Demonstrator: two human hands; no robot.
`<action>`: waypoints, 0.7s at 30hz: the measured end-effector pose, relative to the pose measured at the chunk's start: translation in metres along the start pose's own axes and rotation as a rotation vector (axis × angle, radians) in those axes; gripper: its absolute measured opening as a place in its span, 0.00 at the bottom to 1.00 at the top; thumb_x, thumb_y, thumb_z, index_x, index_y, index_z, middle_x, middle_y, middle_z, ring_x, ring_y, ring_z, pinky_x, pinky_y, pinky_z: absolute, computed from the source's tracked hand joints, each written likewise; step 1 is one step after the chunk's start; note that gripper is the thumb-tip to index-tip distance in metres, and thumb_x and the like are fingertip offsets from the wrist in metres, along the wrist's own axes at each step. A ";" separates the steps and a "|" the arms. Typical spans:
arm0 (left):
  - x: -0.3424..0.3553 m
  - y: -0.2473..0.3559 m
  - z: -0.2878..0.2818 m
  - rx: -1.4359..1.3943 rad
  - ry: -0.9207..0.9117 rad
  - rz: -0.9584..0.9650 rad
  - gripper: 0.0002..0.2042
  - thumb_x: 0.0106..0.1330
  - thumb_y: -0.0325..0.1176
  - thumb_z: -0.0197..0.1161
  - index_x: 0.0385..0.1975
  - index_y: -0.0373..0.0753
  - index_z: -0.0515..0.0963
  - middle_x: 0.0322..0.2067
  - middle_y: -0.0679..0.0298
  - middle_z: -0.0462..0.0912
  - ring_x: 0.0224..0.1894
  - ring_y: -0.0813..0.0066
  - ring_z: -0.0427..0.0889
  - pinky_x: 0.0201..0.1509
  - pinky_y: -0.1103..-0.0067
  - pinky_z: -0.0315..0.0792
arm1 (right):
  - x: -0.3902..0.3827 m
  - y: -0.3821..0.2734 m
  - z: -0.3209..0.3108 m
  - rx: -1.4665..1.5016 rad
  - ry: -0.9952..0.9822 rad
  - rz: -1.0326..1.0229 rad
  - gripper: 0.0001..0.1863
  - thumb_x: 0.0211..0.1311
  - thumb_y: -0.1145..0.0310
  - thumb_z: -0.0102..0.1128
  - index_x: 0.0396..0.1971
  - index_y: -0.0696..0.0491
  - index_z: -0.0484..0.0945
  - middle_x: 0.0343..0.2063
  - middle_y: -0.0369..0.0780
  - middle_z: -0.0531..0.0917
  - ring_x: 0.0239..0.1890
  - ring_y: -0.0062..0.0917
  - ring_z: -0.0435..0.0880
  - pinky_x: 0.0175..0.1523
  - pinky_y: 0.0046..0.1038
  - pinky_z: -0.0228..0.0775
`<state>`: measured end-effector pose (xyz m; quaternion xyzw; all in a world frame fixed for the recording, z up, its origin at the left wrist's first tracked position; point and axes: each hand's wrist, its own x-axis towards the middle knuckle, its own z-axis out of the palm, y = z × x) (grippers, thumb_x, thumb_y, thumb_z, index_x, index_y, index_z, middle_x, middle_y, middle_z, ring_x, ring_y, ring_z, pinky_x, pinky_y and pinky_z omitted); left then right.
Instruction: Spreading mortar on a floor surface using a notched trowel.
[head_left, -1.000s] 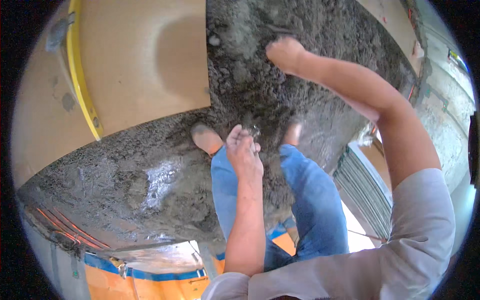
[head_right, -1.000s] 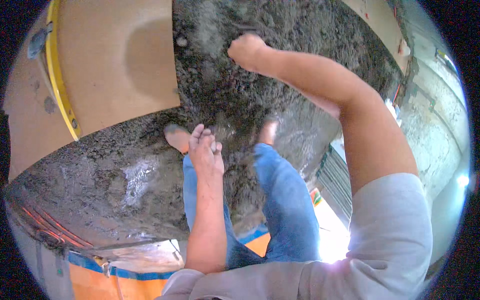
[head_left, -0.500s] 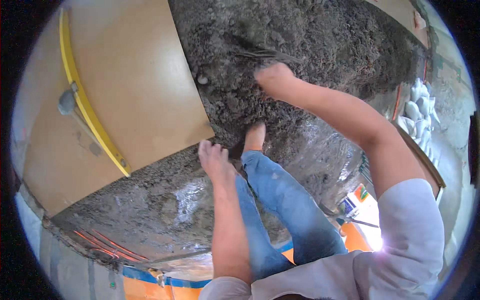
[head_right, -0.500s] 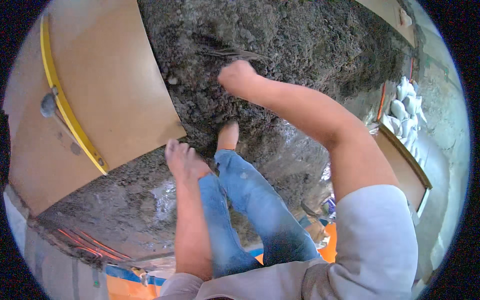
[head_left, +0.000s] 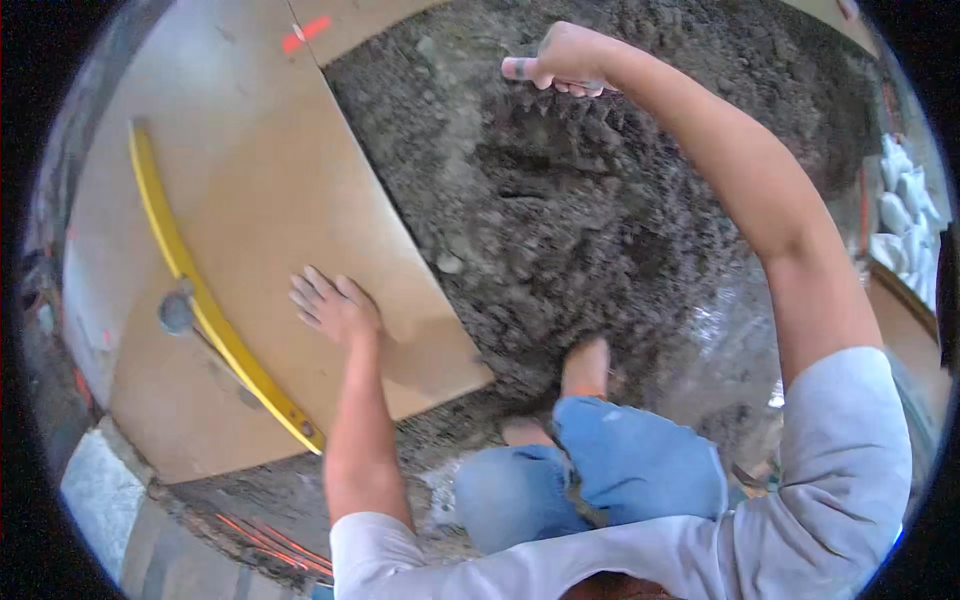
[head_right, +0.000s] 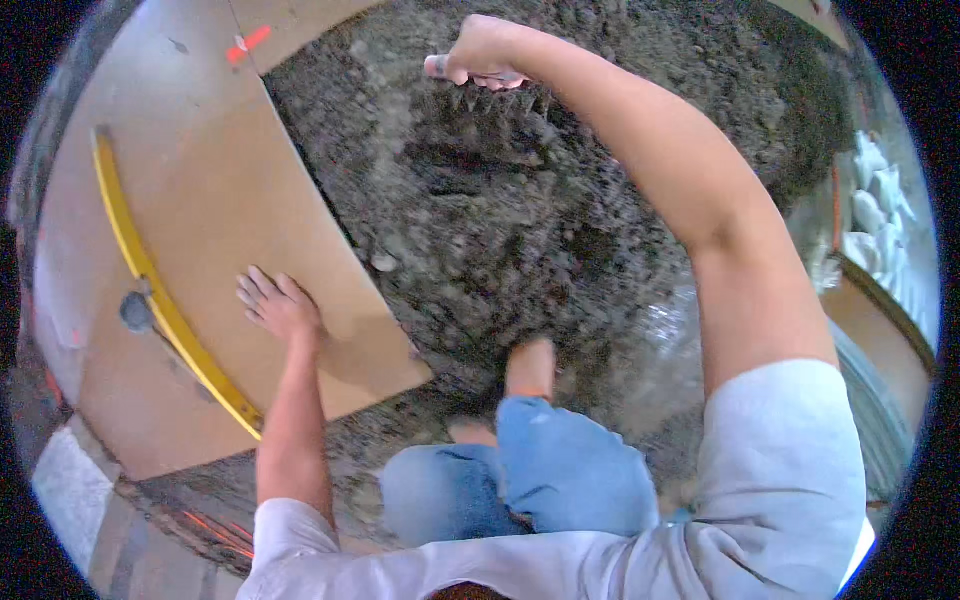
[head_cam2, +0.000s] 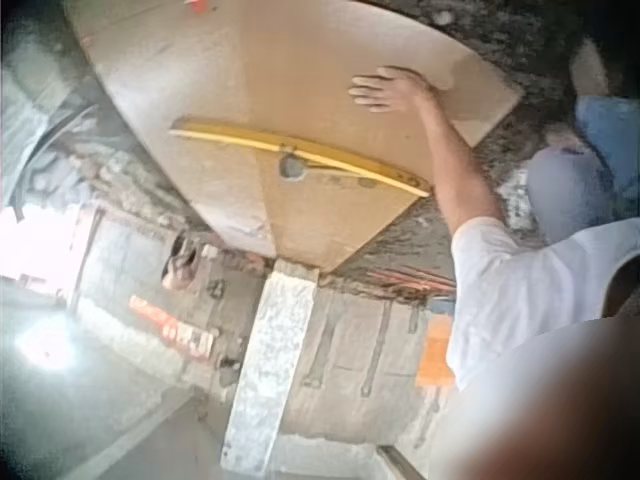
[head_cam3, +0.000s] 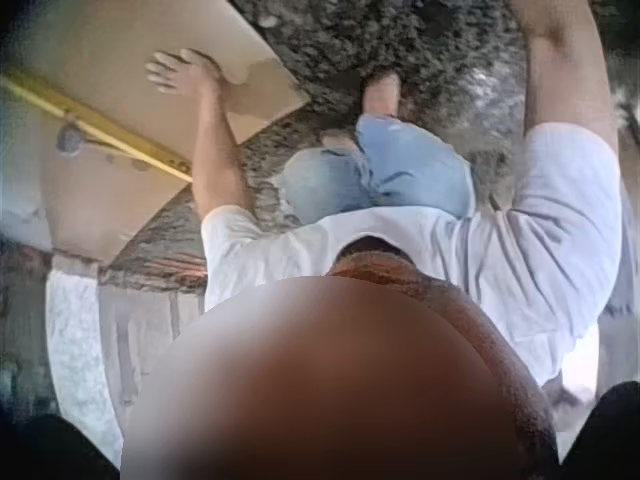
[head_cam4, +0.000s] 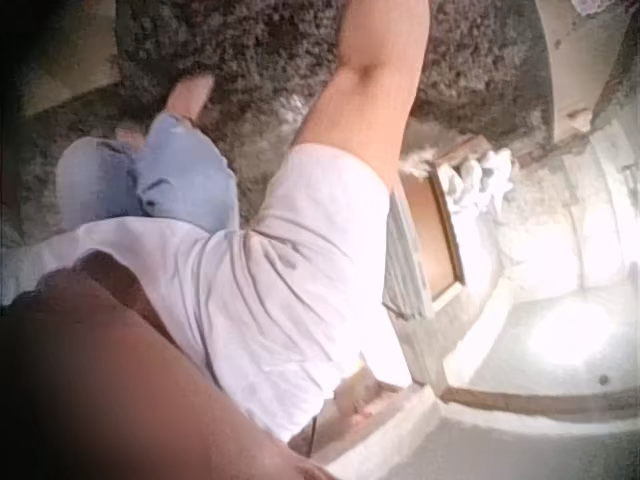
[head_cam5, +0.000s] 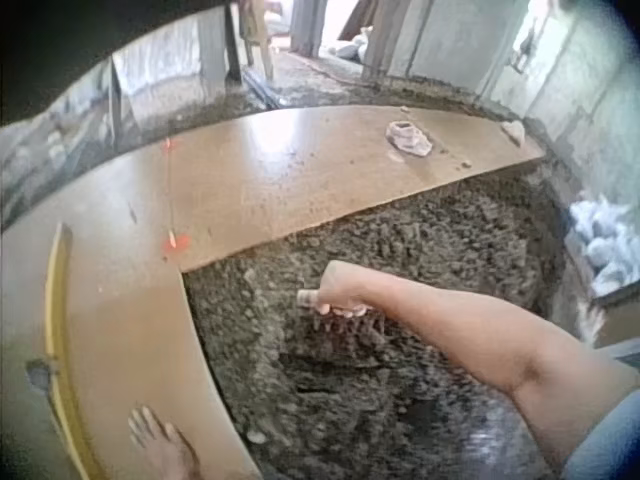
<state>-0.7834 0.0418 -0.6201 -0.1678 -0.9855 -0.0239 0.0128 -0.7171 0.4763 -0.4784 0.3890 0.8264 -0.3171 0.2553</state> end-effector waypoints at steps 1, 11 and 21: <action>0.003 -0.002 -0.002 -0.034 0.023 0.011 0.27 0.68 0.47 0.41 0.64 0.40 0.57 0.67 0.51 0.50 0.69 0.52 0.46 0.68 0.54 0.40 | -0.003 -0.009 -0.002 0.050 -0.024 -0.100 0.26 0.58 0.48 0.57 0.12 0.56 0.75 0.10 0.37 0.71 0.10 0.21 0.66 0.14 0.26 0.61; 0.000 -0.003 -0.007 -0.014 -0.056 -0.155 0.27 0.67 0.45 0.44 0.64 0.42 0.56 0.67 0.55 0.50 0.69 0.51 0.46 0.68 0.52 0.41 | -0.141 0.003 -0.006 -0.517 0.126 -0.327 0.10 0.53 0.65 0.55 0.29 0.54 0.82 0.27 0.43 0.83 0.31 0.32 0.83 0.37 0.35 0.76; 0.007 0.019 0.005 -0.018 -0.006 -0.197 0.26 0.68 0.46 0.44 0.64 0.43 0.58 0.67 0.57 0.53 0.69 0.53 0.47 0.68 0.52 0.42 | -0.001 0.012 -0.011 -0.135 0.129 0.006 0.23 0.56 0.48 0.60 0.21 0.57 0.80 0.14 0.40 0.77 0.17 0.26 0.76 0.26 0.34 0.74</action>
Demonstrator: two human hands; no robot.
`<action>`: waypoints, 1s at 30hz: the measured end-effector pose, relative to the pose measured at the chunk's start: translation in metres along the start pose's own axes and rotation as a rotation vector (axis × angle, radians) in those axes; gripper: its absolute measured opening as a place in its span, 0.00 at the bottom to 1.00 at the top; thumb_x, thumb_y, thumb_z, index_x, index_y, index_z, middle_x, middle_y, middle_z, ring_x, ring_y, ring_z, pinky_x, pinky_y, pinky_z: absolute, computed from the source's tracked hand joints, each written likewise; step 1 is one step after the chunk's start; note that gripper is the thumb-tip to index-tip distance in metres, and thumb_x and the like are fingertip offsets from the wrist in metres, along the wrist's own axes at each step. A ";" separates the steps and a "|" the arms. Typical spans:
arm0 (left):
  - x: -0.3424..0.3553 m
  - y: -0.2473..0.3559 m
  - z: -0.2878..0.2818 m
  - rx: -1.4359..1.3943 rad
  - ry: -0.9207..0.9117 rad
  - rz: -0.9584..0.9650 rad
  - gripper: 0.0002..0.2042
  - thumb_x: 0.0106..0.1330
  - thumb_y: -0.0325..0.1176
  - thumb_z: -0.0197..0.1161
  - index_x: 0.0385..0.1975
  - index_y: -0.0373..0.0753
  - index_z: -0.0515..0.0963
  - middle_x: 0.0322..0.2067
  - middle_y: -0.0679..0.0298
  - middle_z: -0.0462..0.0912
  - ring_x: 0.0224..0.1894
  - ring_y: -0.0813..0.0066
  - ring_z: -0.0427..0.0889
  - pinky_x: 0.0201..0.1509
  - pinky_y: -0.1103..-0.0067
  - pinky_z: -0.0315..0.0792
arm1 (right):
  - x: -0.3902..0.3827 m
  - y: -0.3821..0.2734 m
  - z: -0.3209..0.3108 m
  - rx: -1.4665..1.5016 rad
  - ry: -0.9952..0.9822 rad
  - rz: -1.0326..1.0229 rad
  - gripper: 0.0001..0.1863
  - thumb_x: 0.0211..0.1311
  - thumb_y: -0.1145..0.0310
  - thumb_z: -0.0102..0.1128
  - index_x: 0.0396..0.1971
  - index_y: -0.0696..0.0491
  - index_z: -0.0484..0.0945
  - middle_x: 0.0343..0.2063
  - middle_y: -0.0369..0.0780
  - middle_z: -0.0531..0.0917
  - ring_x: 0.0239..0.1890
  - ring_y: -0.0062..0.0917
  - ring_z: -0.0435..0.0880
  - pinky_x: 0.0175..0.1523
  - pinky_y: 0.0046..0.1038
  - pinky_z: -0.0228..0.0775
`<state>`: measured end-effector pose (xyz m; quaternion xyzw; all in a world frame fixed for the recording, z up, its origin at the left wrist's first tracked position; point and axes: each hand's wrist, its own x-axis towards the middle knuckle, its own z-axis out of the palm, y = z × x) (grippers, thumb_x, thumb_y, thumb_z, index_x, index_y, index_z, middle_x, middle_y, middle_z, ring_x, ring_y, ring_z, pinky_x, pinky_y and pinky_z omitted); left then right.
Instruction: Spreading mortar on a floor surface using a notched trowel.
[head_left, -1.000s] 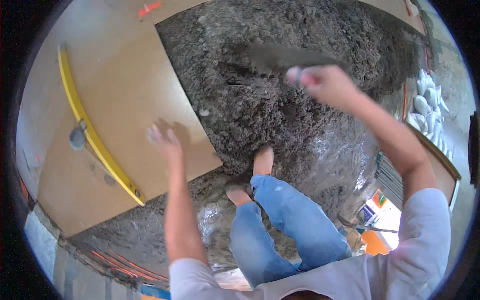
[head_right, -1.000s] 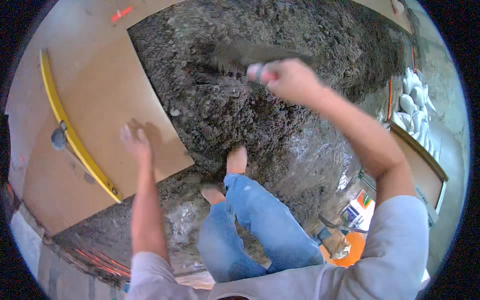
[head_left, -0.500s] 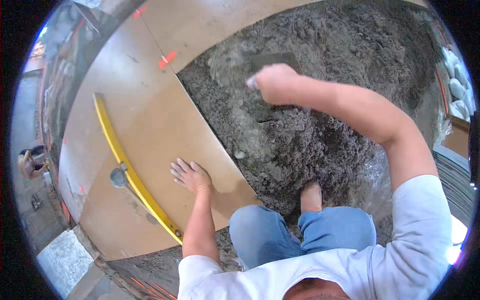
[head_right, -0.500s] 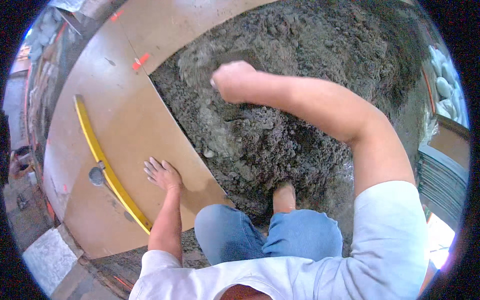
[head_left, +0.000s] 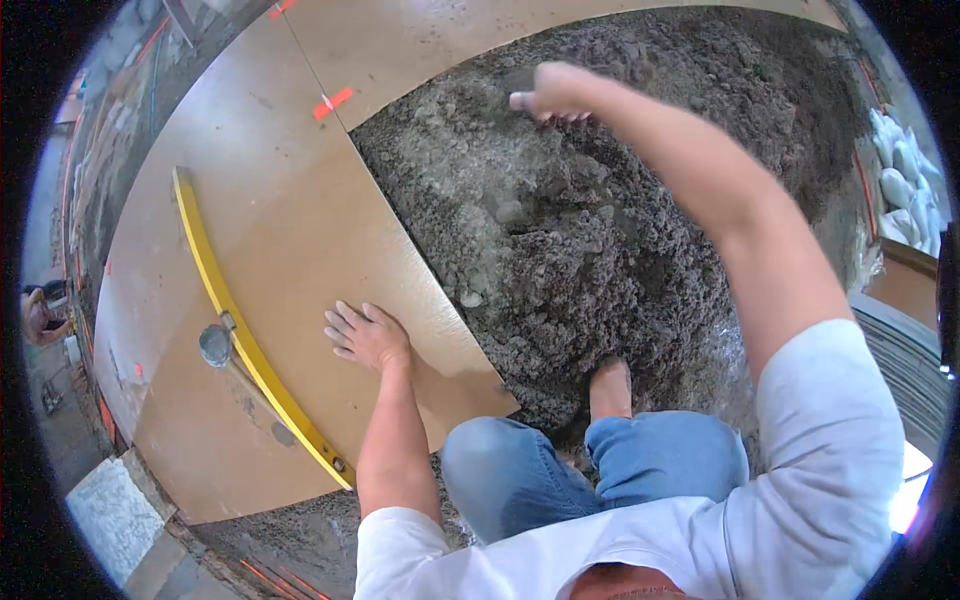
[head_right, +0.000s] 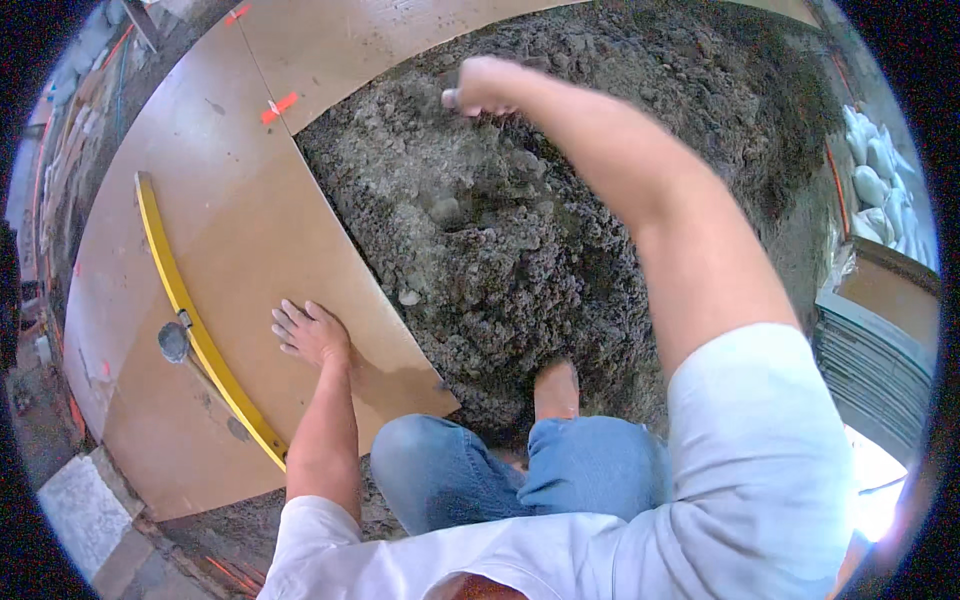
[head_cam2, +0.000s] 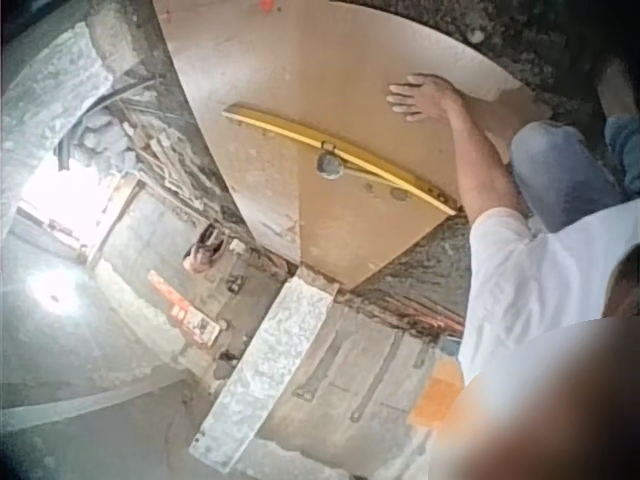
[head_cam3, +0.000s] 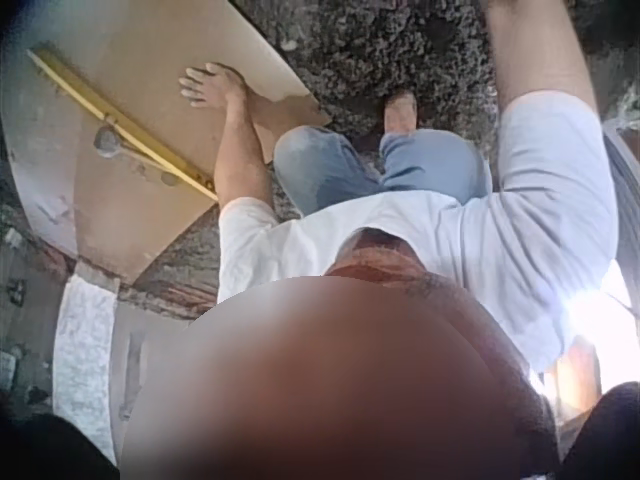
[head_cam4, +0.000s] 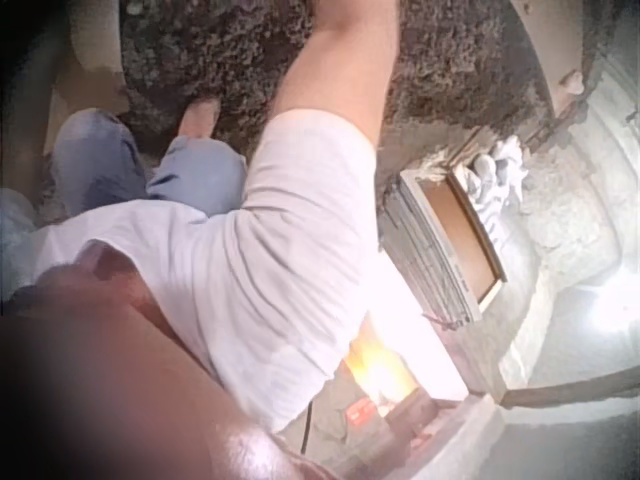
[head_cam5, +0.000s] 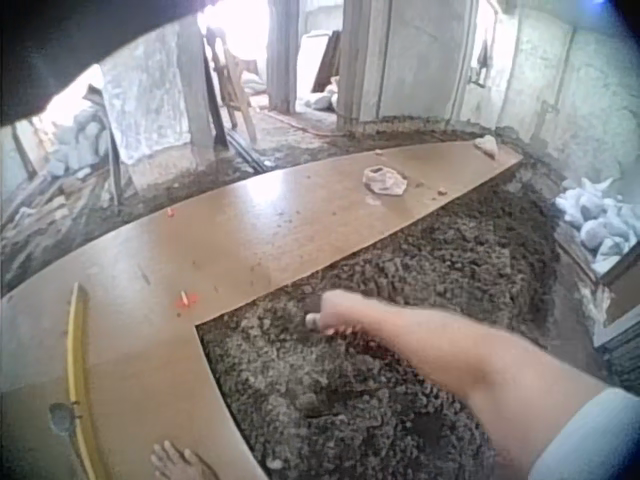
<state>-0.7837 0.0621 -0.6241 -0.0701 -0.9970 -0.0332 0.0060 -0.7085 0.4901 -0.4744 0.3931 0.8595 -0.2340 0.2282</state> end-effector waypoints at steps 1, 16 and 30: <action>0.006 -0.016 -0.002 0.024 0.000 -0.020 0.26 0.68 0.46 0.44 0.64 0.43 0.58 0.67 0.57 0.53 0.69 0.53 0.47 0.68 0.52 0.42 | -0.020 -0.038 0.007 -0.149 -0.008 -0.051 0.16 0.56 0.59 0.59 0.24 0.59 0.81 0.18 0.44 0.80 0.22 0.32 0.81 0.31 0.36 0.75; -0.003 0.004 0.007 0.076 0.035 0.010 0.25 0.67 0.47 0.44 0.63 0.45 0.60 0.66 0.60 0.56 0.68 0.55 0.51 0.67 0.52 0.45 | -0.059 0.055 0.026 0.311 -0.143 0.082 0.30 0.55 0.43 0.59 0.11 0.57 0.73 0.08 0.35 0.70 0.08 0.20 0.67 0.15 0.24 0.62; 0.005 -0.006 -0.011 0.033 0.003 -0.010 0.26 0.67 0.45 0.44 0.64 0.42 0.59 0.67 0.57 0.53 0.69 0.53 0.48 0.68 0.52 0.41 | -0.049 0.048 -0.092 -0.266 -0.072 0.067 0.34 0.60 0.41 0.52 0.09 0.57 0.68 0.08 0.35 0.69 0.08 0.21 0.68 0.11 0.27 0.60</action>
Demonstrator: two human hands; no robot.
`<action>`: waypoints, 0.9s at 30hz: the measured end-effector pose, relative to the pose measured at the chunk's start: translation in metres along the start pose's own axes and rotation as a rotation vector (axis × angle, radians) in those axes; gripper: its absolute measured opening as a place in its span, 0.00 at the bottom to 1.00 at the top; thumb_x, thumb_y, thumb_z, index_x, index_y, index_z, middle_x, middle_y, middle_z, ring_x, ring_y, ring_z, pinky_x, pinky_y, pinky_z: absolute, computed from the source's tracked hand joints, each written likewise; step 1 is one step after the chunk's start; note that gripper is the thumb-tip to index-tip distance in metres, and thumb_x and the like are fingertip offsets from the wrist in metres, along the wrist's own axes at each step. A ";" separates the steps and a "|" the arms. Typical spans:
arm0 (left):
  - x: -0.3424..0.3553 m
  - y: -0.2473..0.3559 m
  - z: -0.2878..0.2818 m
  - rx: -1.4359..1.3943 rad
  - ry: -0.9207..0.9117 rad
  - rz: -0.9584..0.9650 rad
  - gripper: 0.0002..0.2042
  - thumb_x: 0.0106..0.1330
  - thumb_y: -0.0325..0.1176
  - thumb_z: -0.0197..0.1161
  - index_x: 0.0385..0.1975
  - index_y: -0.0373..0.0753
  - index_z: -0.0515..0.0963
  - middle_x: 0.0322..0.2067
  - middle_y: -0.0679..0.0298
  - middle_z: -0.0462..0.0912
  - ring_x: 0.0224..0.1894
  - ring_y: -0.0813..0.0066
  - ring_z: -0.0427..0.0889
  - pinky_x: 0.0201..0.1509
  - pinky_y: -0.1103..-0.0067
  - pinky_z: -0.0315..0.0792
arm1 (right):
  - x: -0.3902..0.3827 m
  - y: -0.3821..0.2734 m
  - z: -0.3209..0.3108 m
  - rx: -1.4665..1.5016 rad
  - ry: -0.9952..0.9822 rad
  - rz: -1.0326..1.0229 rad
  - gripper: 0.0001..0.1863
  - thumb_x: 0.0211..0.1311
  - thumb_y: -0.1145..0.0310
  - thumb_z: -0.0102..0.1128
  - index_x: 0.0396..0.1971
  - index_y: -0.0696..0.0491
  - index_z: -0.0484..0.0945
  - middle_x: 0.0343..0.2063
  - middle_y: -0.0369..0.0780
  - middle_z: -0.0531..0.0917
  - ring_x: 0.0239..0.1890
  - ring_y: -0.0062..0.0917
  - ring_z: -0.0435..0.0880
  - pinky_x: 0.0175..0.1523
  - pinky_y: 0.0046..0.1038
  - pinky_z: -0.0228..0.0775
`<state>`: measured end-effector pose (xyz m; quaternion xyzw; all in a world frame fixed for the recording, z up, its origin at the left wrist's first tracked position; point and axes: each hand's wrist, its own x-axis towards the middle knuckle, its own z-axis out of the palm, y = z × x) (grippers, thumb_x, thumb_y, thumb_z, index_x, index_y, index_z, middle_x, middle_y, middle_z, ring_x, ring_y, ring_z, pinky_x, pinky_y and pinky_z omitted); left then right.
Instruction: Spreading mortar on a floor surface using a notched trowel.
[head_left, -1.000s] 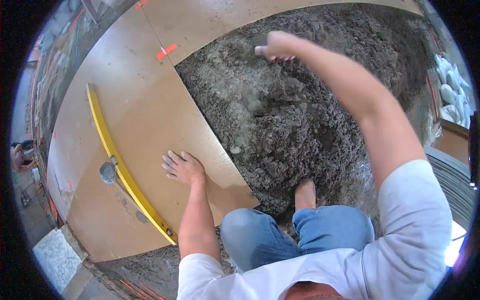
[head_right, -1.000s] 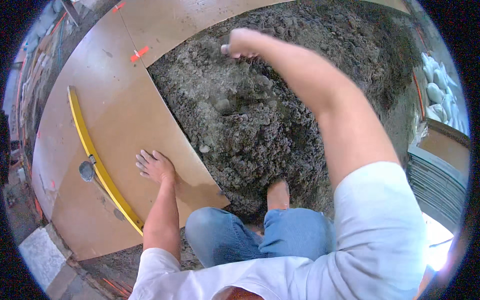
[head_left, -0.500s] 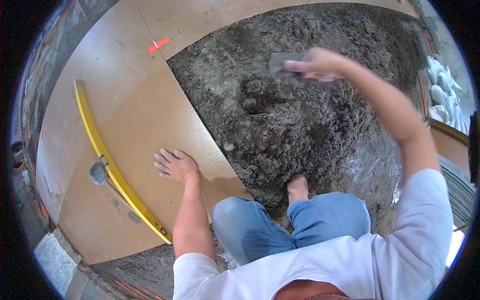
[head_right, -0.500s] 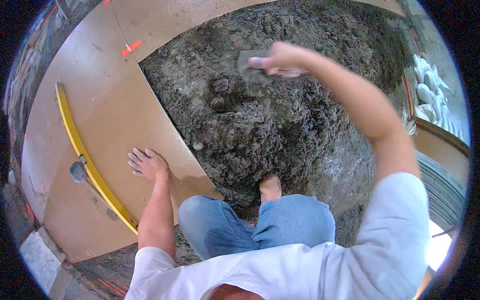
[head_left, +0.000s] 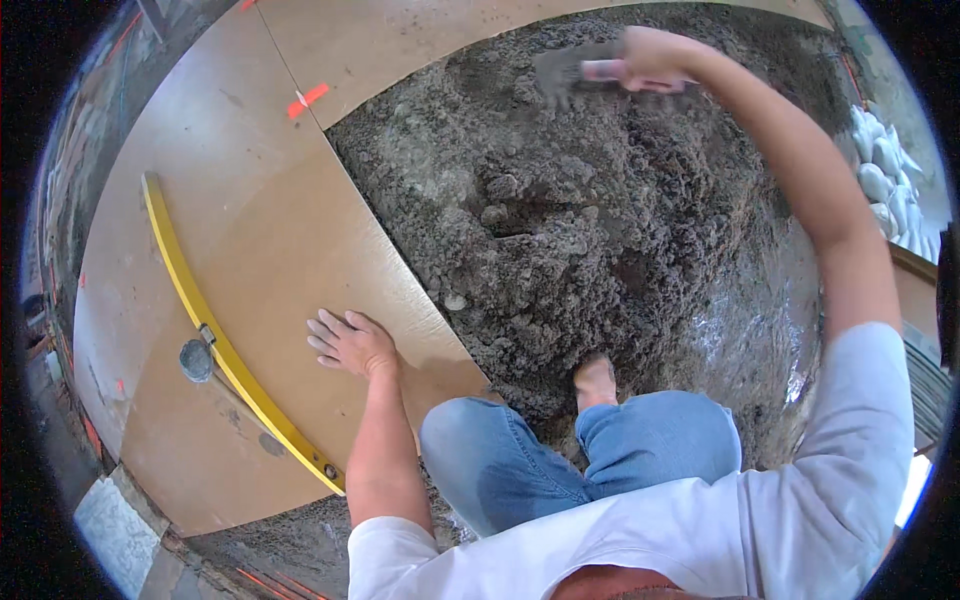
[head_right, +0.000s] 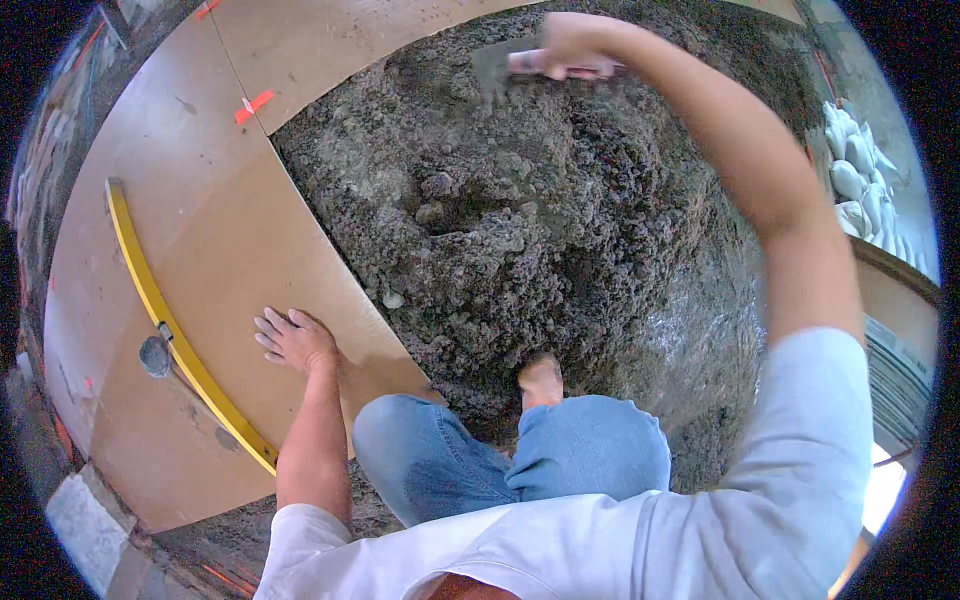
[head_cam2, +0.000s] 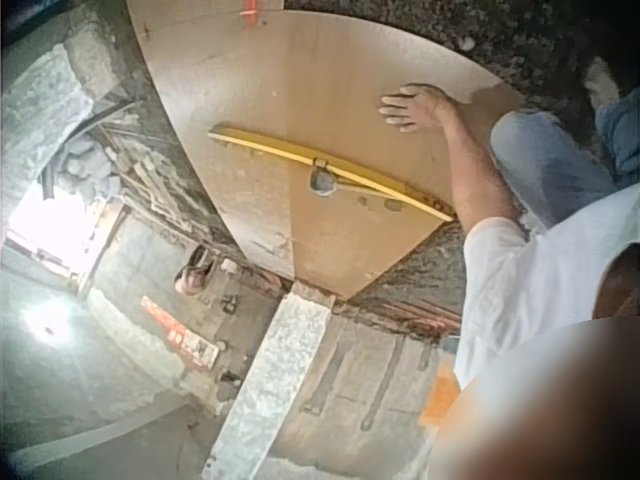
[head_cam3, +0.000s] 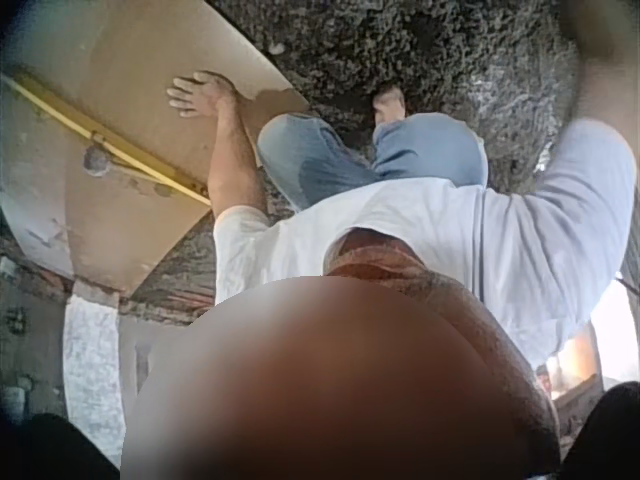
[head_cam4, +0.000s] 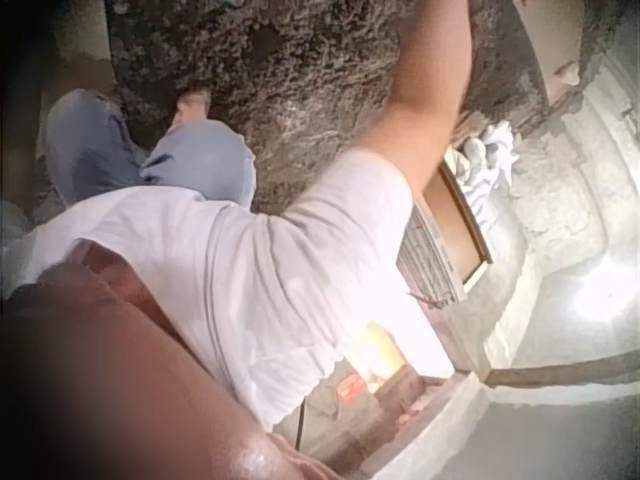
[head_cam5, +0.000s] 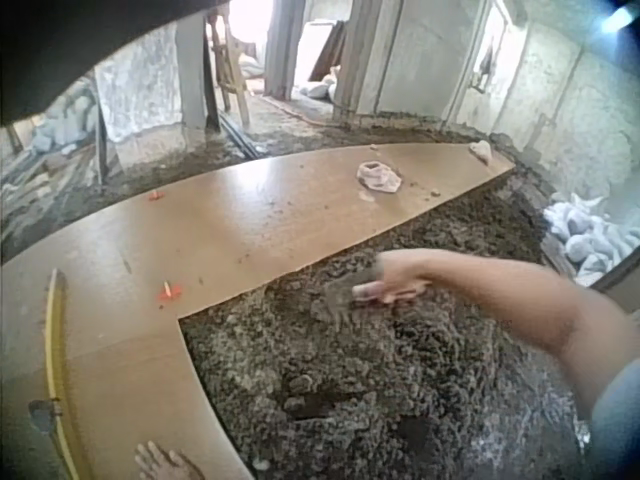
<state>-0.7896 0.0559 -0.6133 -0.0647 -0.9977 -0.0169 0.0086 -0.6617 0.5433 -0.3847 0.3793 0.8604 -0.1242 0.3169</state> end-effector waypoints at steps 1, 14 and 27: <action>-0.003 0.003 0.004 -0.010 0.000 0.006 0.26 0.67 0.45 0.44 0.64 0.42 0.59 0.67 0.57 0.53 0.69 0.53 0.48 0.68 0.52 0.41 | 0.028 -0.004 0.013 0.116 -0.049 0.011 0.33 0.60 0.42 0.53 0.09 0.58 0.69 0.09 0.36 0.70 0.08 0.21 0.68 0.12 0.27 0.61; 0.001 -0.006 -0.002 0.031 -0.019 -0.033 0.25 0.67 0.45 0.44 0.63 0.45 0.59 0.67 0.59 0.53 0.69 0.54 0.48 0.67 0.51 0.42 | -0.068 -0.046 -0.011 -0.562 0.203 -0.370 0.09 0.43 0.68 0.60 0.29 0.51 0.80 0.27 0.45 0.81 0.34 0.38 0.82 0.38 0.38 0.74; 0.002 -0.005 0.007 -0.013 0.023 -0.004 0.26 0.65 0.44 0.46 0.63 0.43 0.60 0.67 0.57 0.53 0.69 0.52 0.48 0.68 0.51 0.41 | 0.041 -0.163 -0.040 -0.201 0.353 -0.605 0.15 0.47 0.58 0.57 0.29 0.54 0.82 0.27 0.47 0.83 0.32 0.40 0.81 0.37 0.38 0.72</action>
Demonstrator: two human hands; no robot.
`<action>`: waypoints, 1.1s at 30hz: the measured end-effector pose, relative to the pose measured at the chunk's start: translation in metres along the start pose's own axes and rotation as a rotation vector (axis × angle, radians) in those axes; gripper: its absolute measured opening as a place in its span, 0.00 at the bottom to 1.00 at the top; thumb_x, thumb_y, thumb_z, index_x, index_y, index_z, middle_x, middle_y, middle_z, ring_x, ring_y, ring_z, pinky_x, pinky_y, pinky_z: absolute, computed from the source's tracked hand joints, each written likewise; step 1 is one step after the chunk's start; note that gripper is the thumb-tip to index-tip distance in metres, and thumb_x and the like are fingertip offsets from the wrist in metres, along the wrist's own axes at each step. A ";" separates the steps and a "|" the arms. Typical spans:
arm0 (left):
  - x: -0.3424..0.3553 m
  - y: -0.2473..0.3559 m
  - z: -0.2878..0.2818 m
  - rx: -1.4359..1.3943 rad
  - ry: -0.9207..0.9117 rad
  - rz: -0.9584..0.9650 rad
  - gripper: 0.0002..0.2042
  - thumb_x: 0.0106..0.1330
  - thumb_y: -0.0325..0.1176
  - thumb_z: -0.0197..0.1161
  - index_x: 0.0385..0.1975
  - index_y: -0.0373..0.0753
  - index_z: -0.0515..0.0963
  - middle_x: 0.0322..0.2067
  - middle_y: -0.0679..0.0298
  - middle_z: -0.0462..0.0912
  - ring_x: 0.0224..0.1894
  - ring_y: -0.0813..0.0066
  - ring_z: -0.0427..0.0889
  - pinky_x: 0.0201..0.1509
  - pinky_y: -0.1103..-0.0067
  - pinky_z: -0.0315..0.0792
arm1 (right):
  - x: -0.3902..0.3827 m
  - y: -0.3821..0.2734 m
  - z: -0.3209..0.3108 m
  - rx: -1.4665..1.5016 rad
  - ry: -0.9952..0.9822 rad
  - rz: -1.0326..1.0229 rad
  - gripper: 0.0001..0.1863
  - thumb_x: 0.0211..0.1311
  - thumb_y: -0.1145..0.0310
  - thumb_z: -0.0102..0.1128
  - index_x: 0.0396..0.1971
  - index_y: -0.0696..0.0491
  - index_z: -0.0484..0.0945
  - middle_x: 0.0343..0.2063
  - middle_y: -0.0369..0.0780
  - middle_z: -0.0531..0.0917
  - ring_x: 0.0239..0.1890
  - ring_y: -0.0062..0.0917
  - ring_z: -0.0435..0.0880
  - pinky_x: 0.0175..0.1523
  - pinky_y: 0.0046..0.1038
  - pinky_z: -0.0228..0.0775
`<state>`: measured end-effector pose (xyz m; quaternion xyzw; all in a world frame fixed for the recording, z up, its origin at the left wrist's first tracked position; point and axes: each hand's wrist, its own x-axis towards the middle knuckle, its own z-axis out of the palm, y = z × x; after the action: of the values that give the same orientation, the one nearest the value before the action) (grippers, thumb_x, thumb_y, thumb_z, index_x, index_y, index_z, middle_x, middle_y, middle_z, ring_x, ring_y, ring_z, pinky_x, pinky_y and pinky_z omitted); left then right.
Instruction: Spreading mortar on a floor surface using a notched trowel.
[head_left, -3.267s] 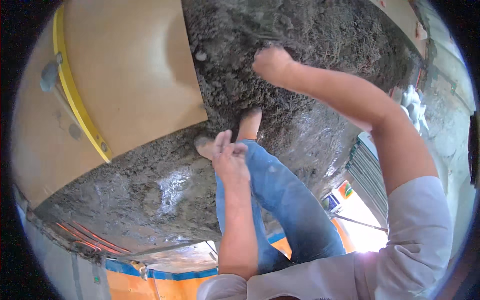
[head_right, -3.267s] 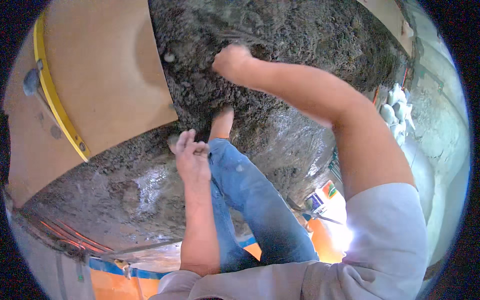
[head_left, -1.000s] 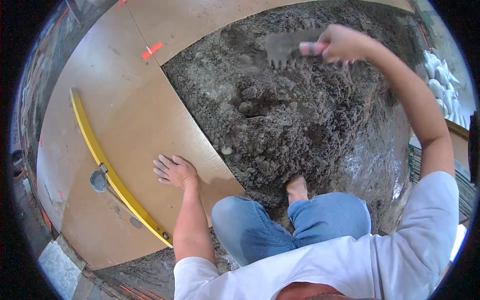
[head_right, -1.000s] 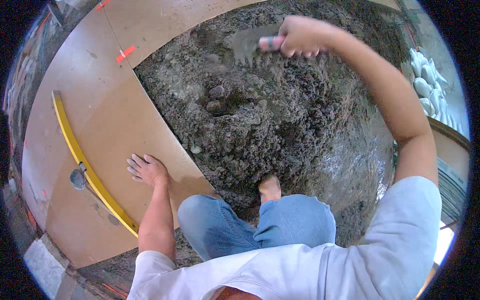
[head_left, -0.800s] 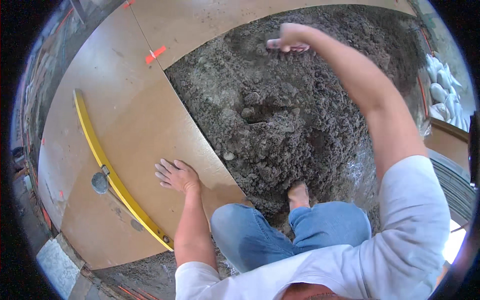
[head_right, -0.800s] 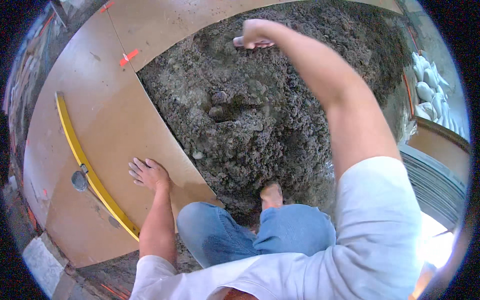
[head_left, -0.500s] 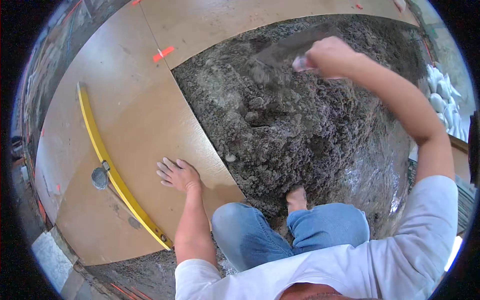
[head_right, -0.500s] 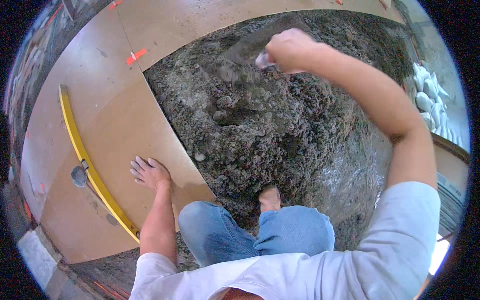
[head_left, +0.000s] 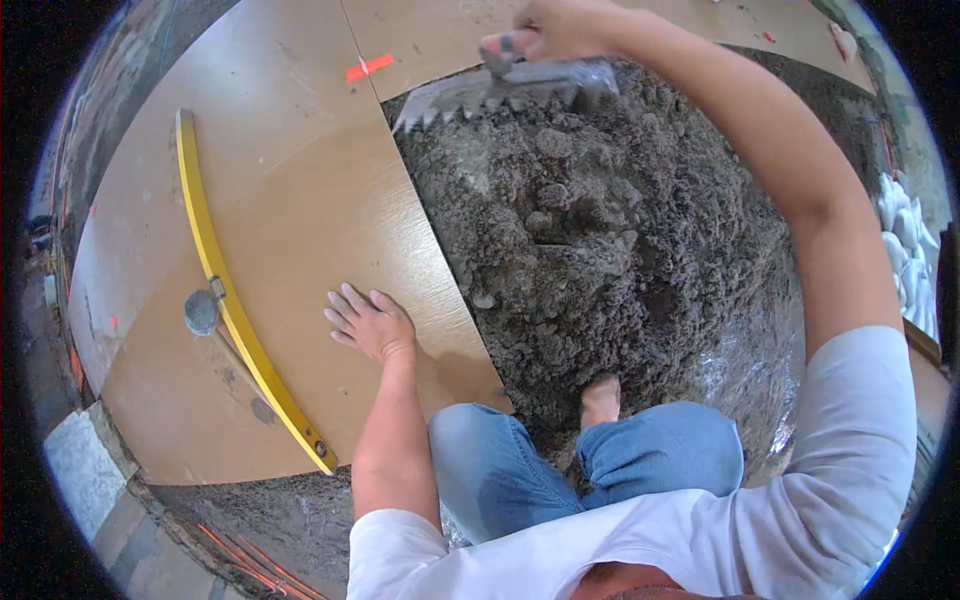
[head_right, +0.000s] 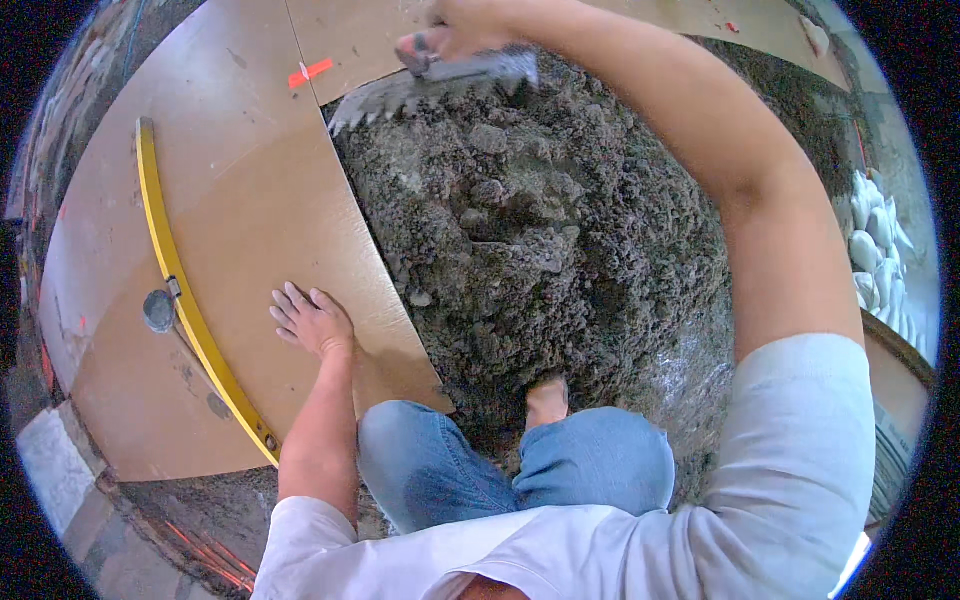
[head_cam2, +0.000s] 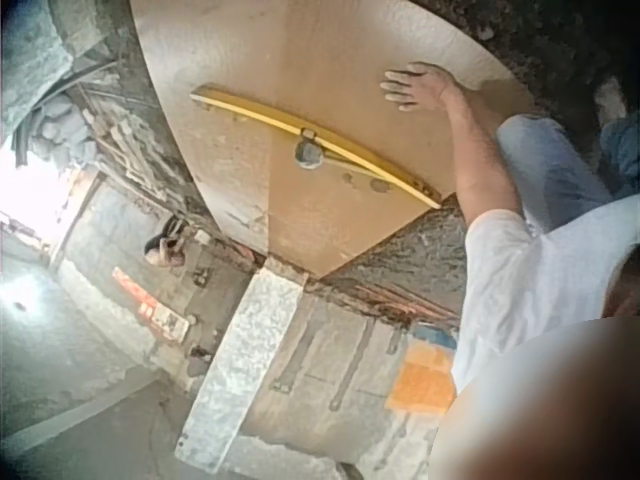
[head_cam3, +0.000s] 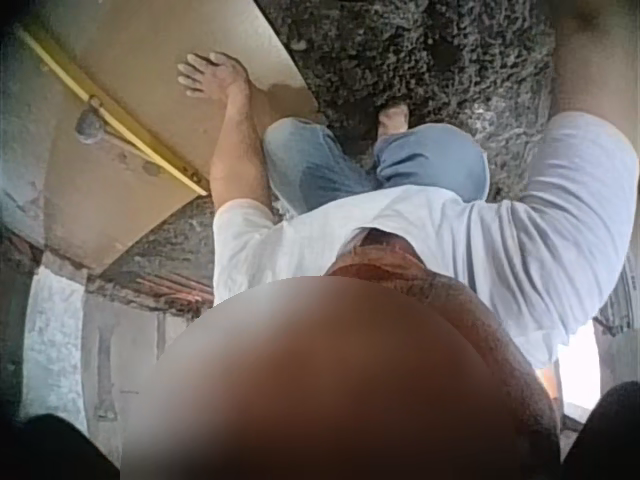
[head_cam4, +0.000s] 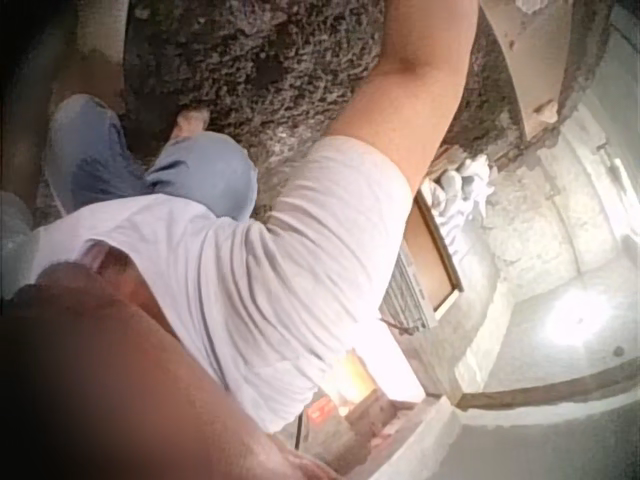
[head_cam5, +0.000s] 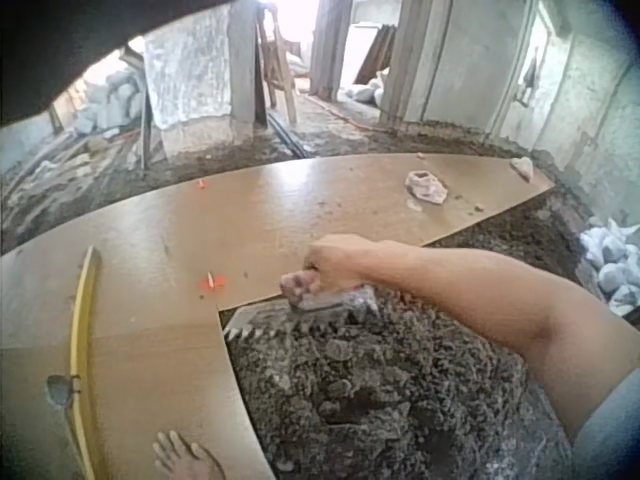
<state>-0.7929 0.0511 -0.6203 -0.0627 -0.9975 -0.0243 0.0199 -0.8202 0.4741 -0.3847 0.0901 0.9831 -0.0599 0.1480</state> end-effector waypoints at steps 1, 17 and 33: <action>0.001 -0.004 0.000 0.007 0.001 -0.006 0.26 0.65 0.44 0.46 0.63 0.43 0.60 0.67 0.57 0.53 0.69 0.52 0.48 0.68 0.51 0.41 | 0.011 -0.010 -0.009 0.018 -0.069 -0.020 0.16 0.47 0.58 0.58 0.29 0.54 0.82 0.27 0.47 0.83 0.33 0.40 0.82 0.38 0.38 0.72; 0.000 -0.008 -0.001 0.036 -0.043 -0.003 0.27 0.65 0.44 0.47 0.63 0.43 0.59 0.67 0.58 0.52 0.69 0.52 0.47 0.67 0.51 0.40 | 0.084 0.082 -0.045 -0.372 -0.521 0.306 0.14 0.48 0.60 0.61 0.26 0.57 0.79 0.23 0.42 0.79 0.25 0.31 0.75 0.33 0.36 0.68; -0.002 -0.007 -0.003 0.034 -0.020 -0.008 0.26 0.66 0.44 0.45 0.64 0.44 0.59 0.68 0.60 0.52 0.69 0.54 0.47 0.67 0.51 0.41 | -0.128 0.203 0.029 0.395 -0.144 0.809 0.06 0.43 0.70 0.58 0.22 0.54 0.72 0.12 0.35 0.73 0.09 0.19 0.71 0.12 0.24 0.64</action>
<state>-0.7919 0.0433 -0.6173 -0.0588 -0.9982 -0.0066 0.0107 -0.6526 0.6476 -0.3923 0.4892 0.8256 -0.1898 0.2076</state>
